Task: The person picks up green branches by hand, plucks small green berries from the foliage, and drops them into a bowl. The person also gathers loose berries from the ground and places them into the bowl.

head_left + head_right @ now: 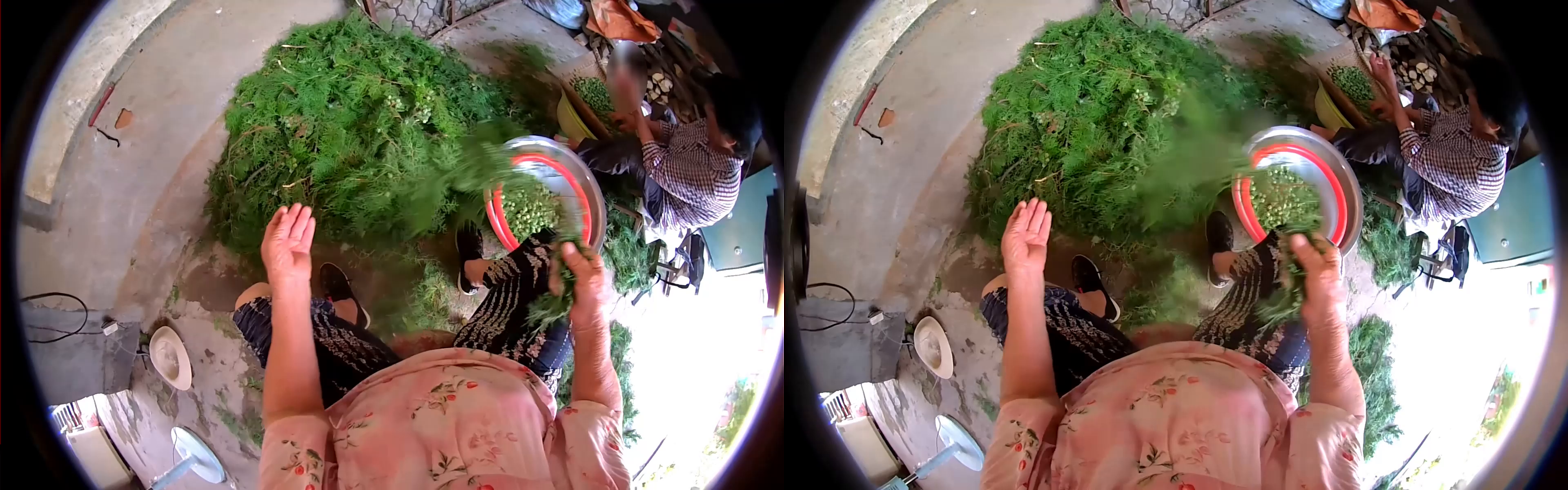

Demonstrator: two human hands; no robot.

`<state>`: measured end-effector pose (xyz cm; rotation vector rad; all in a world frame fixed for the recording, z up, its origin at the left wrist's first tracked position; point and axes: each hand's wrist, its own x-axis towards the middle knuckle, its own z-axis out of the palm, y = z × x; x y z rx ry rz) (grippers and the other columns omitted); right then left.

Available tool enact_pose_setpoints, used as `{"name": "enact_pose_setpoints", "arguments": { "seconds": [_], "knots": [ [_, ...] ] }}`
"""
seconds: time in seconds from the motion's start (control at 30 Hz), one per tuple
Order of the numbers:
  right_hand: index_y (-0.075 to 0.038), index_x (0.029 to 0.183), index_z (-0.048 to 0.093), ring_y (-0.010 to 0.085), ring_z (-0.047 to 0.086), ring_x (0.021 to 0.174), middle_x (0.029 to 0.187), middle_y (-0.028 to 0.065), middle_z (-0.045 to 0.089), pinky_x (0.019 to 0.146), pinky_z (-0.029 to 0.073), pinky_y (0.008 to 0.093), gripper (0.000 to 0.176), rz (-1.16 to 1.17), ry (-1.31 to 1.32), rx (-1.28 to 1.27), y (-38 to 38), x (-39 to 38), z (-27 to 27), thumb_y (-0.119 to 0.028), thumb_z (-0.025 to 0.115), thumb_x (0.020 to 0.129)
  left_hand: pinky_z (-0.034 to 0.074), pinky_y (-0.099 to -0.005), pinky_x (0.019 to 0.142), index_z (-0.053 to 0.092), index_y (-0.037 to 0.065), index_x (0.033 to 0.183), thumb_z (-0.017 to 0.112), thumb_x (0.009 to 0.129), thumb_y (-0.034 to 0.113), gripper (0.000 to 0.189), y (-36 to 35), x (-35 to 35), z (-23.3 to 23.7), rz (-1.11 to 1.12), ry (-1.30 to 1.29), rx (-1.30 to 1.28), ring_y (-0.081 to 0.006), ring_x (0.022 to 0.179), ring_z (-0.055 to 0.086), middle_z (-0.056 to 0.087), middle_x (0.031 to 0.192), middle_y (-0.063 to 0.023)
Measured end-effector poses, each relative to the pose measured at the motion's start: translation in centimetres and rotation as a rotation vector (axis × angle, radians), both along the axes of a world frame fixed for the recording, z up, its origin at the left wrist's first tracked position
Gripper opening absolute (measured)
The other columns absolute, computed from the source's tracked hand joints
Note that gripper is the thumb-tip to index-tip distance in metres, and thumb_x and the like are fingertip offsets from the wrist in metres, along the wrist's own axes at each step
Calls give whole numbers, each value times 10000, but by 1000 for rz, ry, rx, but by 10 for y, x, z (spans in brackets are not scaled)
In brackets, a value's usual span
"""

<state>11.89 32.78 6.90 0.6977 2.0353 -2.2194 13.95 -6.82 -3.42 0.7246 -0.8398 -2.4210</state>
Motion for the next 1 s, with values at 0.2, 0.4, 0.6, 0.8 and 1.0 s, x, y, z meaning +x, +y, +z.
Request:
{"name": "enact_pose_setpoints", "arguments": {
  "seconds": [0.2,0.4,0.6,0.8,1.0],
  "knots": [
    [-33,850,565,105,472,503,674,17,535,453,393,230,166,-205,223,50,171,6,-46,-199,572,840,498,-350,777,561,73,979,586,819,66,162,-11,24,-44,-29,-188,29,-222,830,616,632,915,-86],
    [27,989,559,163,501,740,882,87,554,645,447,321,337,-999,170,455,413,204,-223,-280,539,851,509,-313,708,560,98,985,568,835,74,151,1,32,-72,-107,-266,106,-173,780,610,630,881,-53],
    [-45,762,525,164,431,521,584,47,487,467,384,343,125,-814,-283,1011,435,261,-262,-170,522,772,513,-292,664,564,108,968,557,845,93,125,7,33,-76,-156,-305,57,-154,725,614,633,842,-35],
    [23,1133,519,149,539,942,1070,92,579,834,414,241,360,-632,274,553,220,36,-134,-15,588,782,474,-240,521,574,96,925,560,834,88,92,38,26,-78,-317,-519,-222,-138,572,594,627,762,-46],
    [-27,995,604,172,591,844,936,95,586,704,489,276,206,-83,487,859,101,-69,-72,-102,582,804,455,-278,520,587,8,946,583,772,68,183,62,39,-123,-870,-543,-910,-162,560,581,615,756,-84]
  ]
}}
